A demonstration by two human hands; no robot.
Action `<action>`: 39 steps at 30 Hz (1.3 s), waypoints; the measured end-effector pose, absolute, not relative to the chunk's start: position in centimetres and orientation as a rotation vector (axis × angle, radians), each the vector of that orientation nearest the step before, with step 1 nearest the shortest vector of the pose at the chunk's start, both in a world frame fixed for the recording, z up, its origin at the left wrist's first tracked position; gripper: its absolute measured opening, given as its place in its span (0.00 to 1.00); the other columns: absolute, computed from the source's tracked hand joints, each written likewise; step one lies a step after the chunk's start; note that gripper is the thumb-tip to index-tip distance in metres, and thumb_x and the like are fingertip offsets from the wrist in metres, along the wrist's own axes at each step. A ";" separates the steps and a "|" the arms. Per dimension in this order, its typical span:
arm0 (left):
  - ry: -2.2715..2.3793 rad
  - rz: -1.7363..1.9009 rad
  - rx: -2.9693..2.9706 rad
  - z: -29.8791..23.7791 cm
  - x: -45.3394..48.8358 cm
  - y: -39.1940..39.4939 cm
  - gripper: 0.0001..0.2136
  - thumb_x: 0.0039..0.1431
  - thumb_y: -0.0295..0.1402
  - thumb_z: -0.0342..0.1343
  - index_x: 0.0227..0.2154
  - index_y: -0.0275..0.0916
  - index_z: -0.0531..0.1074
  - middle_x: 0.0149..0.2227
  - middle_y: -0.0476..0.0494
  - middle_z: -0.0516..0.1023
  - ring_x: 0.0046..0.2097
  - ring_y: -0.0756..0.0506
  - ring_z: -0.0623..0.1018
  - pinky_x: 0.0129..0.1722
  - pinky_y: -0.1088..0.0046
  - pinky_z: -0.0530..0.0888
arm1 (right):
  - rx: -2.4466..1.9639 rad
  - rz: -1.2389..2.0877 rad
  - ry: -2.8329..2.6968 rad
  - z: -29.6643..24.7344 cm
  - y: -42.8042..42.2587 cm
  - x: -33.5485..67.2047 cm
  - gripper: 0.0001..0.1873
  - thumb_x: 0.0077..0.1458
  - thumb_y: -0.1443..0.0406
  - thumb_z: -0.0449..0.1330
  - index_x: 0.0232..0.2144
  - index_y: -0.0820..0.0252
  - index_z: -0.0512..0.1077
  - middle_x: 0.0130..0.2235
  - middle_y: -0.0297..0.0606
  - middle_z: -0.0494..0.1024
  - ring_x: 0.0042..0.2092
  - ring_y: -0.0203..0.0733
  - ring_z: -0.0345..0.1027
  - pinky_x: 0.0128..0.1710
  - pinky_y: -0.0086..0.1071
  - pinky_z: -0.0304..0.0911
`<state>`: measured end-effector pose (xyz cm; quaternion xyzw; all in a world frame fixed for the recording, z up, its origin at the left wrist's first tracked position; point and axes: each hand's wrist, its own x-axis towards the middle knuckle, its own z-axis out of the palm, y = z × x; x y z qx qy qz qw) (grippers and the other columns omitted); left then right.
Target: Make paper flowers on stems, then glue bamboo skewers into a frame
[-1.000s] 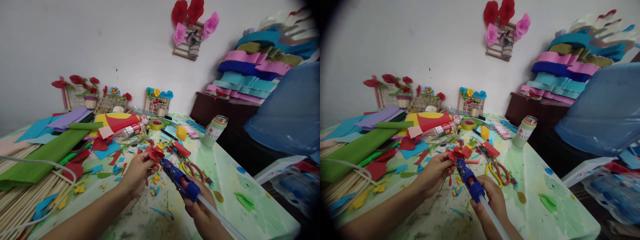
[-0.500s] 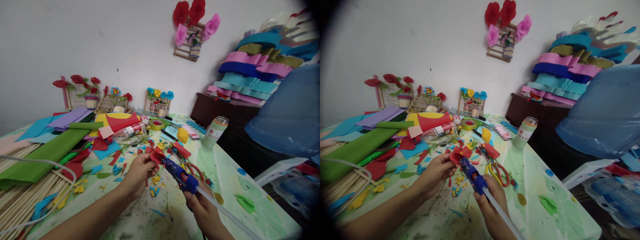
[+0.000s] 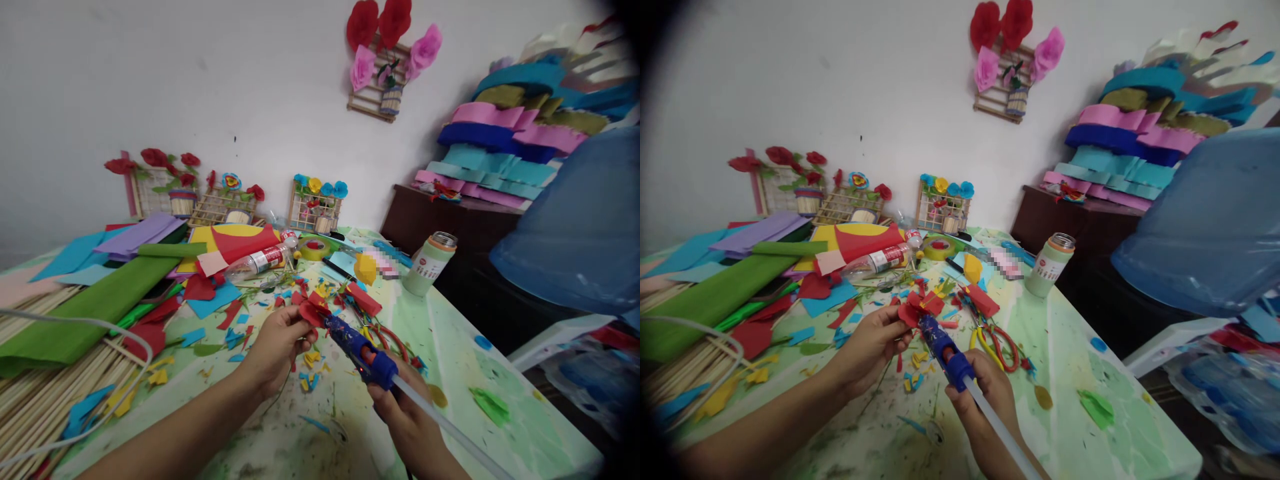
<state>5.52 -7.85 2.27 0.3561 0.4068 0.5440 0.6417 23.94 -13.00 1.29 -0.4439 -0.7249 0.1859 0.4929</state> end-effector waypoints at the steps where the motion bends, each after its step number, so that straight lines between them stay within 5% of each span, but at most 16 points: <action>1: 0.927 1.242 0.810 2.2 5.6 -7.8 0.03 0.41 0.27 0.59 0.21 0.33 0.71 0.19 0.51 0.67 0.21 0.57 0.64 0.20 0.82 0.59 | -1.081 0.455 -1.756 1.3 -13.0 23.9 0.15 0.54 0.53 0.53 0.28 0.56 0.70 0.25 0.35 0.70 0.27 0.41 0.66 0.26 0.33 0.62; 25: 0.928 1.254 0.854 2.3 5.1 -7.6 0.03 0.39 0.28 0.60 0.21 0.34 0.73 0.18 0.51 0.67 0.20 0.56 0.63 0.20 0.81 0.58 | -1.080 0.543 -1.642 0.8 -13.5 24.1 0.18 0.53 0.51 0.53 0.24 0.59 0.68 0.22 0.34 0.66 0.23 0.37 0.60 0.21 0.30 0.58; 33: 1.440 1.329 1.919 3.3 3.4 -7.8 0.08 0.50 0.27 0.51 0.17 0.39 0.69 0.21 0.48 0.66 0.26 0.49 0.67 0.26 0.75 0.61 | -0.942 0.359 -1.784 0.9 -14.3 23.8 0.18 0.53 0.50 0.53 0.29 0.57 0.70 0.26 0.37 0.71 0.28 0.42 0.66 0.28 0.34 0.63; 39: 1.598 1.161 2.564 3.4 3.0 -8.6 0.10 0.58 0.28 0.45 0.26 0.38 0.70 0.30 0.41 0.73 0.32 0.45 0.72 0.32 0.71 0.65 | -0.833 0.270 -1.844 0.3 -14.5 23.8 0.08 0.53 0.58 0.56 0.32 0.56 0.68 0.28 0.37 0.73 0.31 0.42 0.68 0.31 0.34 0.63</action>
